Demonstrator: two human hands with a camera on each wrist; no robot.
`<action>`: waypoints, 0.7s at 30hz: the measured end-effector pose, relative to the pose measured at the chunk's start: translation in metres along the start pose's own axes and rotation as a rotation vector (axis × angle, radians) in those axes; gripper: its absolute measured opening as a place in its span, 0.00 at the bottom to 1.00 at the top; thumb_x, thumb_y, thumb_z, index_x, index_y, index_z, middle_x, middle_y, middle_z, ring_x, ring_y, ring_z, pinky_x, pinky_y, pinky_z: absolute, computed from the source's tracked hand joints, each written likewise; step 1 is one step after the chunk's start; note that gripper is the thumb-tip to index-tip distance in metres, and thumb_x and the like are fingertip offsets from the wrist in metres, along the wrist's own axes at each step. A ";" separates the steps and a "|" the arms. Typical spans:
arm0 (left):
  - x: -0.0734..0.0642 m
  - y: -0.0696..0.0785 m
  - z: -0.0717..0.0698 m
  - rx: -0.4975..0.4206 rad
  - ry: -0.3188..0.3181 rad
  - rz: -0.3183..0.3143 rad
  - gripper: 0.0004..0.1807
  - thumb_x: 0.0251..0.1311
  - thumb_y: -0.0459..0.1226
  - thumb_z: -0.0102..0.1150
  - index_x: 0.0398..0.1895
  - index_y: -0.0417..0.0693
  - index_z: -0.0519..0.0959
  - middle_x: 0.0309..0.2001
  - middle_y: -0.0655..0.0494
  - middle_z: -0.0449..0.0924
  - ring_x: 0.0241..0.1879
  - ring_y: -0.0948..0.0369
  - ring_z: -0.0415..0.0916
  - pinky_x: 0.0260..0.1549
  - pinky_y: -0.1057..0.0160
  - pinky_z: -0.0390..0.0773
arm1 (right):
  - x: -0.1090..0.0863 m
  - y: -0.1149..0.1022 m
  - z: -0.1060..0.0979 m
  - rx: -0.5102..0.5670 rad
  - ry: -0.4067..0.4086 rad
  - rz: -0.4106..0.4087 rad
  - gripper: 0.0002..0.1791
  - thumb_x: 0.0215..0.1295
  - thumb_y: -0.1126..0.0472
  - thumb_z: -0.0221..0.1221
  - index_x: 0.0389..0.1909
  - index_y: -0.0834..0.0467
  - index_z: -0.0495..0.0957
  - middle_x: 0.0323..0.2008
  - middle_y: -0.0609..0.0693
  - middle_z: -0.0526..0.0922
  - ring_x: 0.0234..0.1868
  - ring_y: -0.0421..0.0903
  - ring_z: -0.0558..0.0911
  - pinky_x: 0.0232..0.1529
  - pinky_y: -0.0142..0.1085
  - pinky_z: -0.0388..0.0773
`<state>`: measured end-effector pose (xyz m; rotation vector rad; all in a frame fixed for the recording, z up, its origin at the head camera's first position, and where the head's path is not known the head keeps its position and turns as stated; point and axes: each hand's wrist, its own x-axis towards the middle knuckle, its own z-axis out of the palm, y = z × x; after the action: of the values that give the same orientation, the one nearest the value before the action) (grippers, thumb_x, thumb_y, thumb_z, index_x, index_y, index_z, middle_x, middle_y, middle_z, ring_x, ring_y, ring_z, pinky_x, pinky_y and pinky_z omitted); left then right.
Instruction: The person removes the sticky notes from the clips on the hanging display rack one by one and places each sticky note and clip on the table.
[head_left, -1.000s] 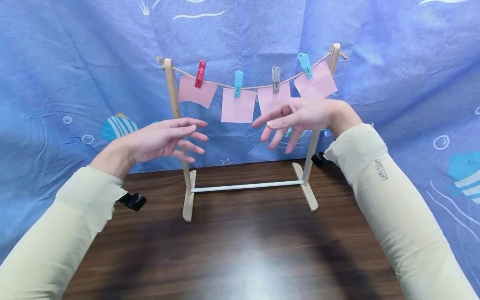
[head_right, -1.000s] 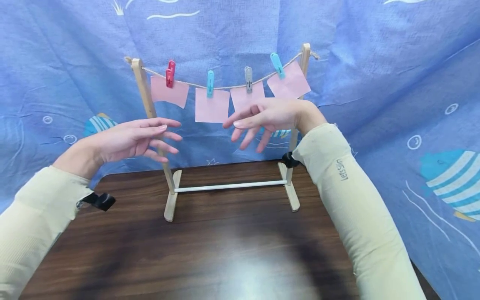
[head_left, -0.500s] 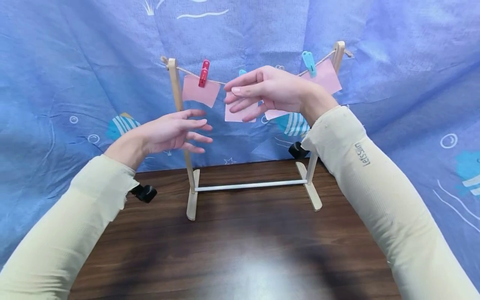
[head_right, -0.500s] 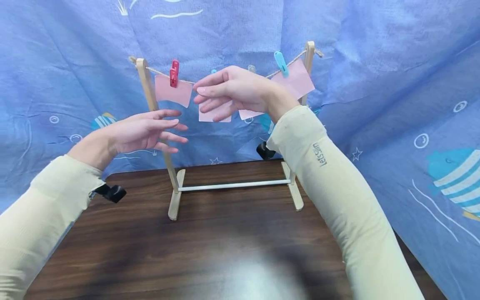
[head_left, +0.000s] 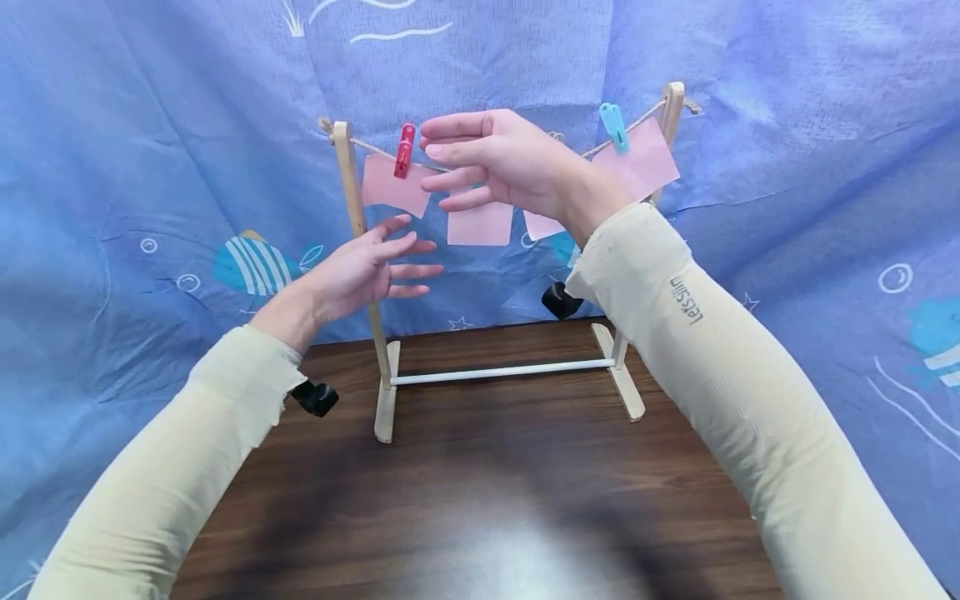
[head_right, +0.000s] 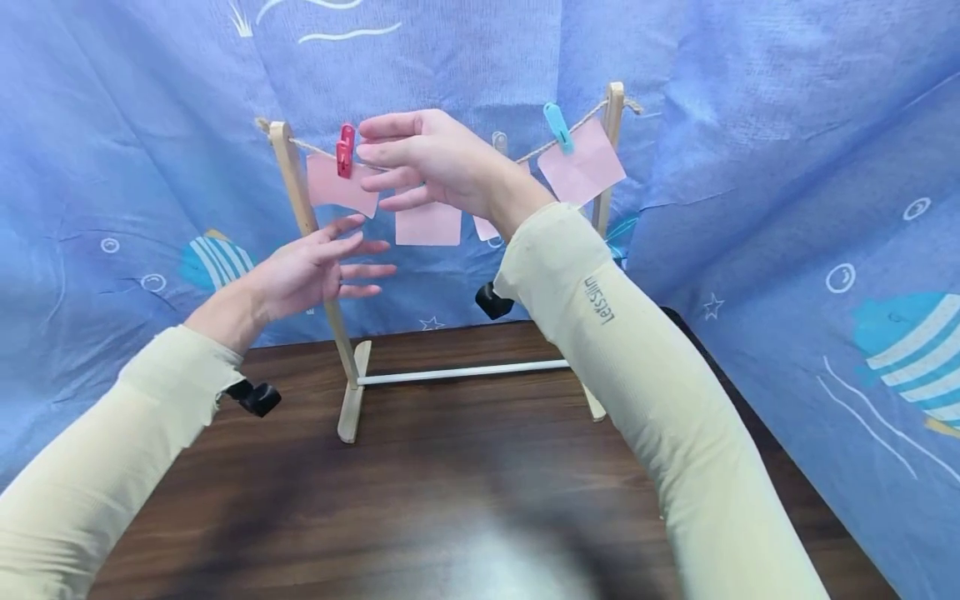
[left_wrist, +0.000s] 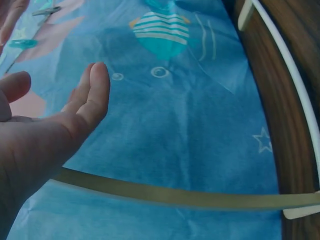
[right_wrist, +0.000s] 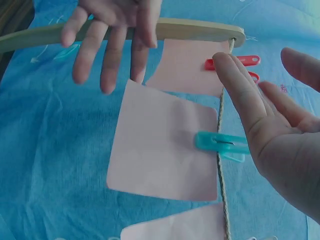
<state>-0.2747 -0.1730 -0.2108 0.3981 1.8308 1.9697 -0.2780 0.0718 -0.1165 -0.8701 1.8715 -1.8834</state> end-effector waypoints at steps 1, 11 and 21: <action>0.000 -0.003 -0.001 -0.008 -0.006 0.003 0.41 0.76 0.45 0.51 0.81 0.61 0.38 0.73 0.48 0.60 0.69 0.44 0.68 0.66 0.45 0.70 | 0.001 0.001 0.001 0.005 0.001 0.001 0.31 0.74 0.66 0.57 0.75 0.60 0.62 0.71 0.53 0.70 0.62 0.55 0.79 0.59 0.49 0.79; 0.002 -0.009 -0.003 -0.031 -0.036 0.116 0.42 0.77 0.43 0.50 0.81 0.64 0.34 0.75 0.49 0.59 0.72 0.49 0.63 0.70 0.45 0.64 | 0.010 0.004 0.011 0.054 0.022 -0.013 0.38 0.73 0.66 0.59 0.79 0.57 0.55 0.73 0.52 0.66 0.60 0.57 0.81 0.58 0.49 0.80; 0.001 -0.010 -0.005 0.018 -0.081 0.182 0.35 0.78 0.40 0.48 0.77 0.65 0.42 0.76 0.47 0.56 0.74 0.49 0.59 0.72 0.42 0.59 | 0.016 0.006 0.019 0.155 0.099 0.033 0.43 0.71 0.66 0.61 0.81 0.49 0.51 0.73 0.49 0.64 0.55 0.60 0.83 0.54 0.50 0.82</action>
<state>-0.2768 -0.1759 -0.2212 0.6617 1.8186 2.0234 -0.2788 0.0470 -0.1211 -0.7037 1.7548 -2.0531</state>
